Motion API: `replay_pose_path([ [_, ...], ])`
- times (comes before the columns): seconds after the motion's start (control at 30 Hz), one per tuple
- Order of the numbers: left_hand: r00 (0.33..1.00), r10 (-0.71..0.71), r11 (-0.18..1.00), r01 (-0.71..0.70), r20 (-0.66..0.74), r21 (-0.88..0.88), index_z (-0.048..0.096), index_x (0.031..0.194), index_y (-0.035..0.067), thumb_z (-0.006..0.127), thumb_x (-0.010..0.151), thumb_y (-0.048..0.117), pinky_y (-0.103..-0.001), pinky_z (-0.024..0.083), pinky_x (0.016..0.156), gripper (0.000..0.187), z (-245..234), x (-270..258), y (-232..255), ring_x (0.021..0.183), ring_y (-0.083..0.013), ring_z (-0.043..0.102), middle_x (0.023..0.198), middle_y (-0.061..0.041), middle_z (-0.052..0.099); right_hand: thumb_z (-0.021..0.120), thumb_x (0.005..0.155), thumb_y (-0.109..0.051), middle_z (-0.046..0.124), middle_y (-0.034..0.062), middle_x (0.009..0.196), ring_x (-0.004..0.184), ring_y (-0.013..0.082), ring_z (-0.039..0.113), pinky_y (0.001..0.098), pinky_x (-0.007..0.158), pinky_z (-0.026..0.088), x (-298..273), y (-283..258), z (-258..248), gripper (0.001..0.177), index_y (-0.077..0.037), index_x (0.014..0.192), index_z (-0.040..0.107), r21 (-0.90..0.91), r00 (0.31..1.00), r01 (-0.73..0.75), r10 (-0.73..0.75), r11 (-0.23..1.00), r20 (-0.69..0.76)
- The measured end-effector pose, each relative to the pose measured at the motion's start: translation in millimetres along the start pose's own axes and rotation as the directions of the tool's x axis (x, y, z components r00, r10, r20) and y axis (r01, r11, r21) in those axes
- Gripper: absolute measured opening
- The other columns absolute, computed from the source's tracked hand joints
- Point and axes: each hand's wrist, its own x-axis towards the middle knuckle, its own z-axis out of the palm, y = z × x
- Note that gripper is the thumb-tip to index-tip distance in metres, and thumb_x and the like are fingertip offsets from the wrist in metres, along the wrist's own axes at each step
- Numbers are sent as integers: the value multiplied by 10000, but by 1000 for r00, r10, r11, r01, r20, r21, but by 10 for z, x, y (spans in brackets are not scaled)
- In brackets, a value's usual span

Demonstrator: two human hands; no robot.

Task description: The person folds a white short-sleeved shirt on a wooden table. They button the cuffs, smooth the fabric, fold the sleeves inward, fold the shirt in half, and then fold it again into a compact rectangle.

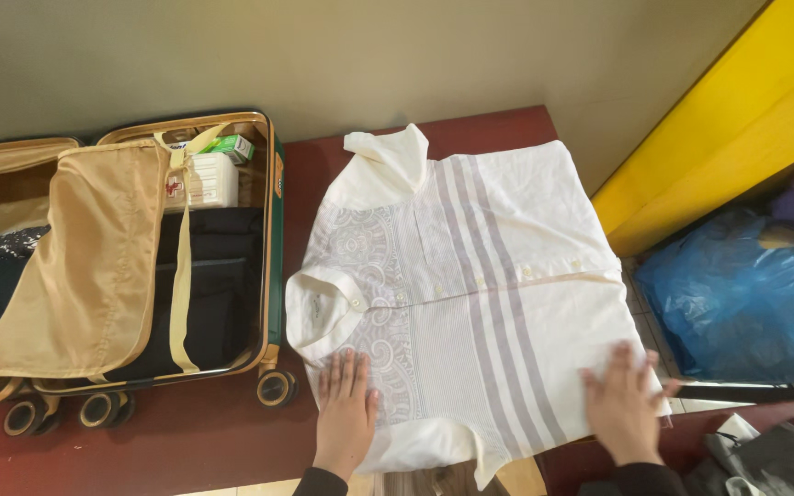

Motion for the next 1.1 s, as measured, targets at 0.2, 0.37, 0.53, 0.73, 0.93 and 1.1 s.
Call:
replay_pose_path([
  [0.2, 993, 70, 996, -64, 99, -62, 352, 1555, 85, 441, 1012, 280, -508, 139, 1221, 584, 127, 40, 164, 1529, -316, 215, 1634, -127, 318, 325, 1067, -458, 184, 80, 1677, 1558, 284, 72, 592, 1221, 13, -480, -1935, -46, 650, -57, 1567, 215, 338, 668, 587, -676, 735, 310],
  [0.37, 996, 14, 999, -11, 89, -38, 363, 1556, 111, 437, 1006, 279, -505, 142, 1238, 580, -55, -56, -149, 1535, -278, 238, 1629, -96, 347, 348, 994, -492, 256, 28, 1650, 1529, 197, 194, 562, 1218, 102, -149, -926, 16, 687, -150, 1581, 241, 171, 931, 305, -331, 937, 153],
  [0.53, 998, -46, 997, 48, 34, -60, 332, 1559, 57, 445, 1007, 289, -519, 132, 1227, 610, -108, -139, -295, 1533, -298, 221, 1633, -137, 318, 329, 1054, -515, 197, 159, 1680, 1559, 371, 106, 757, 1146, 36, 342, 115, 142, 714, -78, 1603, 202, 198, 988, -152, 149, 968, 29],
  [0.73, 999, -27, 997, 30, 37, -73, 324, 1558, 33, 432, 1007, 268, -511, 145, 1227, 610, -116, -145, -352, 1540, -307, 208, 1635, -150, 314, 381, 1003, -452, 290, 242, 1566, 1495, 386, 175, 652, 1158, 103, -146, -1993, 123, 735, 65, 1517, 289, 213, 886, 434, -458, 875, 77],
  [0.93, 998, -5, 995, 12, 65, -99, 326, 1549, 12, 436, 1009, 246, -477, 198, 1229, 599, -190, -161, -426, 1538, -306, 240, 1633, -156, 322, 406, 998, -513, 336, 47, 1615, 1540, 227, 188, 576, 1198, 51, -138, -2201, -89, 675, -110, 1530, 305, 344, 772, 479, -574, 808, 274],
  [1.1, 998, 10, 991, -3, 54, -136, 318, 1551, -7, 425, 1020, 213, -470, 201, 1239, 585, -155, -217, -494, 1544, -317, 239, 1639, -183, 319, 282, 1013, -547, 222, 134, 1673, 1582, 281, 130, 687, 1194, 56, 571, -499, 45, 765, -57, 1600, 257, 259, 997, -70, 62, 963, 39],
])
